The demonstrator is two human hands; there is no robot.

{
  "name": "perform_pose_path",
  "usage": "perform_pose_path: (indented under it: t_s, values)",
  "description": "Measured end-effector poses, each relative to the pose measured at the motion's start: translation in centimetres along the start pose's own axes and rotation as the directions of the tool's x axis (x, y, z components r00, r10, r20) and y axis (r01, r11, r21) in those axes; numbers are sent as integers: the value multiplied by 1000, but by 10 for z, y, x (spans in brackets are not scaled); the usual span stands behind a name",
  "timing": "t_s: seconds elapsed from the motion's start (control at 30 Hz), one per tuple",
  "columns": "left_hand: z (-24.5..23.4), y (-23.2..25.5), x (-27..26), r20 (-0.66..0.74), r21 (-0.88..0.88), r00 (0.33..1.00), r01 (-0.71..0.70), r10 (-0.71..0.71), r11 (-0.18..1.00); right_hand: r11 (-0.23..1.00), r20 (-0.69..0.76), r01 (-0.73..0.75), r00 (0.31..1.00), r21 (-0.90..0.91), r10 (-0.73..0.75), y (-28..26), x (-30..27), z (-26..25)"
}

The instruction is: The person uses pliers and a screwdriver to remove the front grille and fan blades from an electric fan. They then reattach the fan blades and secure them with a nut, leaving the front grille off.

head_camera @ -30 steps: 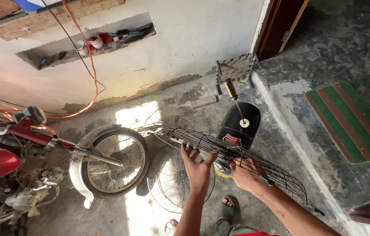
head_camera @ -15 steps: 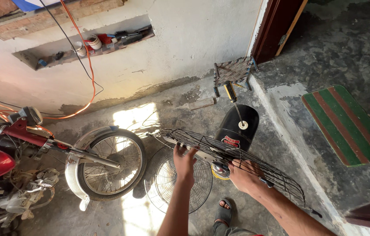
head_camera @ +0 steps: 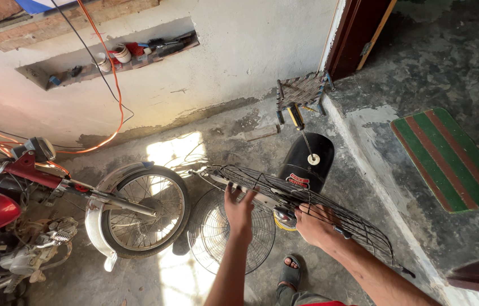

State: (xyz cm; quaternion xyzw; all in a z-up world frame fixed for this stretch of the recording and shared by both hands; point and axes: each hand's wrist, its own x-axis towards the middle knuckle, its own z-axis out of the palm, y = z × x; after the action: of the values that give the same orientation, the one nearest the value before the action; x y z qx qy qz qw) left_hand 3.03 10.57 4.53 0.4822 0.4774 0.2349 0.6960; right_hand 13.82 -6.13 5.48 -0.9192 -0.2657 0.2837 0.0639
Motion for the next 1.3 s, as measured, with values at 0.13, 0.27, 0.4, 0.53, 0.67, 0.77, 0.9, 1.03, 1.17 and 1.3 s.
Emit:
perform_pose_path:
  t_s: [0.13, 0.27, 0.4, 0.53, 0.67, 0.77, 0.9, 1.03, 1.17, 1.3]
  values:
    - [0, -1, 14, -13, -40, 997, 78, -79, 996, 998, -20, 21, 1000, -51, -22, 2, 2, 1]
    - [7, 3, -10, -18, -105, 999, -53, 52, 993, 999, 69, -28, 997, -47, 31, 2, 2, 2]
    - [15, 10, -43, 19, 113, 990, -142, 141, 983, 998, 7, 32, 999, -50, -32, -2, 1, 0]
    - [16, 13, -42, 19, 52, 992, -125, 124, 991, 999, 58, 13, 998, -32, -11, -3, -1, -6]
    - [6, 5, -17, -24, -57, 999, -34, 33, 998, 999, 114, -40, 993, 9, 39, -1, -4, -8]
    - [2, -3, -1, -28, -18, 999, 38, -38, 999, 998, 30, 54, 998, 12, -54, -2, -3, -11]
    - [14, -19, -9, 33, -50, 999, 25, -23, 998, 999, 104, -33, 994, -13, 35, -8, -6, -14]
    - [25, -25, -32, -24, 34, 998, -62, 63, 997, 1000, 58, 11, 998, -26, -10, -11, -12, -22]
    - [33, -25, -53, -30, 220, 978, -193, 204, 956, 999, 48, 34, 998, 0, -34, -15, -16, -28]
    - [34, -31, -57, -24, 167, 982, -179, 186, 970, 1000, 95, -15, 995, -2, 15, -18, -21, -34]
